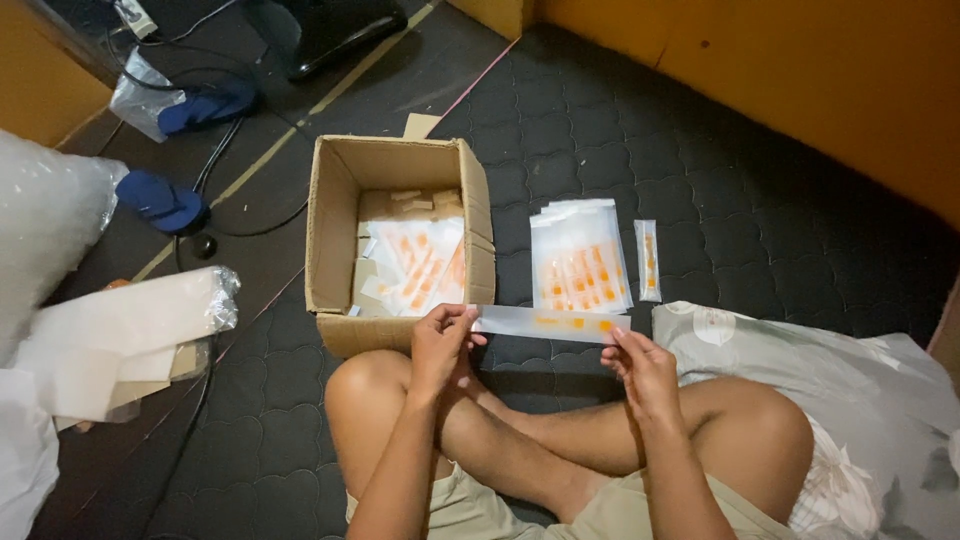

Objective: The person packages small plastic-wrapped items into a cardboard box while sitting on the floor.

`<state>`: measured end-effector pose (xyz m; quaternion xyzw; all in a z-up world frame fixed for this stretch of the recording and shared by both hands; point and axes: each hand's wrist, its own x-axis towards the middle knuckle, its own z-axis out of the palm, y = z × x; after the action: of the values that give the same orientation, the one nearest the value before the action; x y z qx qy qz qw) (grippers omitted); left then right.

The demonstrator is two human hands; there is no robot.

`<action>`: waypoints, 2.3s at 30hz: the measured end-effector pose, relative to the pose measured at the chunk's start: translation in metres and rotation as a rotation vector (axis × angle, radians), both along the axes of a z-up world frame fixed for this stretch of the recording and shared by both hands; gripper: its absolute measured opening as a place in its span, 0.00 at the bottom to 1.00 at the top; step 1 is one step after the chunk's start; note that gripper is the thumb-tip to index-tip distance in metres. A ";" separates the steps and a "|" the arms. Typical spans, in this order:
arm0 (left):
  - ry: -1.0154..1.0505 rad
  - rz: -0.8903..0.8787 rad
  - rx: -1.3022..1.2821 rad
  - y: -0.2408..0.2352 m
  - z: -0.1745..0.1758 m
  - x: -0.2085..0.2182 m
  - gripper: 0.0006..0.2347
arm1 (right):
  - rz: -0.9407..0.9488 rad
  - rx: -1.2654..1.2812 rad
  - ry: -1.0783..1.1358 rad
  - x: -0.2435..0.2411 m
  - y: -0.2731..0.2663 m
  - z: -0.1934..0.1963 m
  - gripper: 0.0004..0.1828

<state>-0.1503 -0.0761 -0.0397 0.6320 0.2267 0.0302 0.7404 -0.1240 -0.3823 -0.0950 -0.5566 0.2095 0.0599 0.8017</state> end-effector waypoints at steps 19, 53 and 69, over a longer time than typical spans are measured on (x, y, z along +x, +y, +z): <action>-0.035 0.030 0.020 -0.003 0.002 0.003 0.08 | 0.001 -0.022 0.018 0.001 0.000 0.004 0.12; -0.278 -0.444 0.261 -0.060 0.034 0.045 0.12 | 0.293 -0.241 -0.200 0.032 0.072 0.093 0.07; -0.120 -0.265 0.278 -0.060 0.010 0.098 0.06 | 0.416 -0.229 0.093 -0.057 0.058 0.041 0.12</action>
<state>-0.0525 -0.1357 -0.0299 0.7494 0.0904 0.0012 0.6559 -0.1814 -0.3247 -0.0540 -0.6717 0.1325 0.2250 0.6933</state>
